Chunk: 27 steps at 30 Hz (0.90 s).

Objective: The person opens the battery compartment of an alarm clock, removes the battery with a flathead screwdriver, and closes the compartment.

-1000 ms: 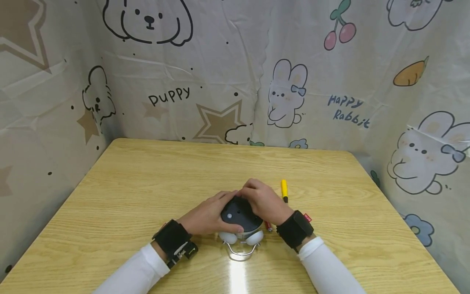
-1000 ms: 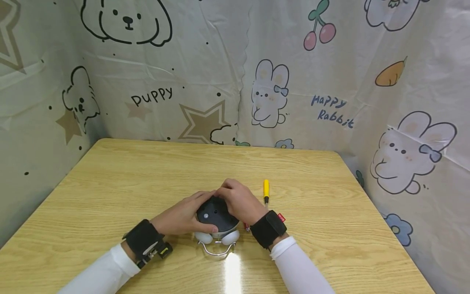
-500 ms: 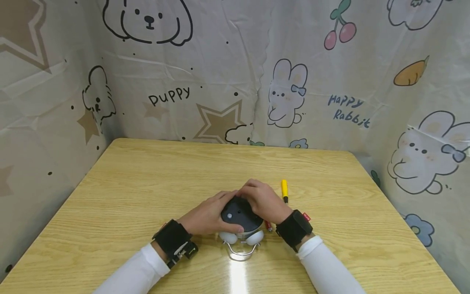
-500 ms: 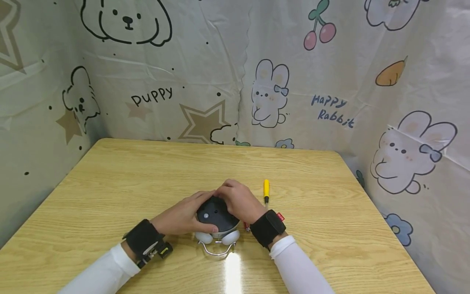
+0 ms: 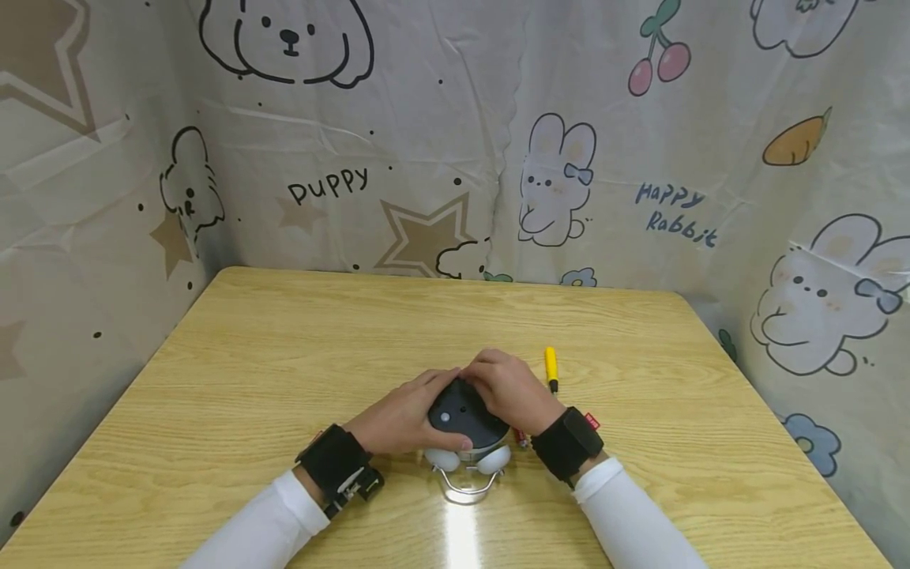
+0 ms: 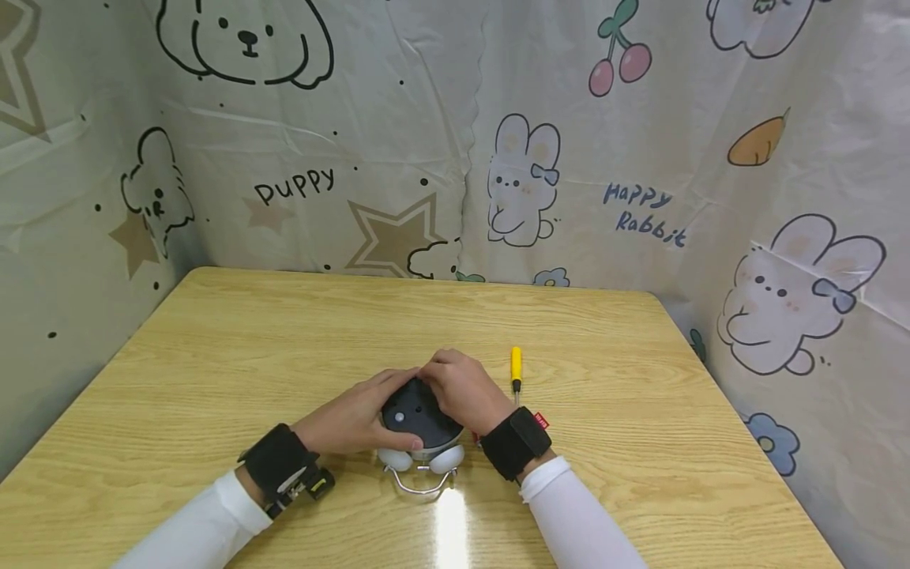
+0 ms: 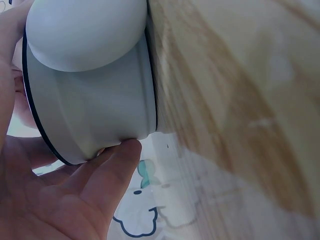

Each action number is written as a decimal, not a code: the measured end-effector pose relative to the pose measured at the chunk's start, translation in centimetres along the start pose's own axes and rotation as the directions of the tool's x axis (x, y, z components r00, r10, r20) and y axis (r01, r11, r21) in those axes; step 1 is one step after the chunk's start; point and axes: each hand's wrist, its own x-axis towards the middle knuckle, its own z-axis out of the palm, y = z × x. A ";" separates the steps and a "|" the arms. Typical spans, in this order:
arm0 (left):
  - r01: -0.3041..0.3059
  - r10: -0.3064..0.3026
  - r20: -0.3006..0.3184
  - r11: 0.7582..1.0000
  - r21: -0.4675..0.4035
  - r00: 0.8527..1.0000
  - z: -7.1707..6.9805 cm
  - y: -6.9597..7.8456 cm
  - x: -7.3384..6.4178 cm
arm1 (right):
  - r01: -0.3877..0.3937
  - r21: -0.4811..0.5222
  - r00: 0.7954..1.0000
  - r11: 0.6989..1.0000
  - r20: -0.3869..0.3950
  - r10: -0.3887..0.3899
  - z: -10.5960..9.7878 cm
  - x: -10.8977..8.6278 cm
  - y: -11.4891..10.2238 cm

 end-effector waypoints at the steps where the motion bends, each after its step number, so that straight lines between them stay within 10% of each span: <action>1: 0.000 0.000 0.000 1.000 0.001 1.000 0.0 0.0 0.0 | 0.003 -0.008 1.000 1.000 -0.003 -0.003 0.0 0.0 0.0; 27: 0.024 -0.024 0.012 1.000 -0.003 1.000 0.0 0.1 0.0 | 0.127 -0.243 0.992 0.962 0.053 -0.117 -0.6 -0.4 -1.2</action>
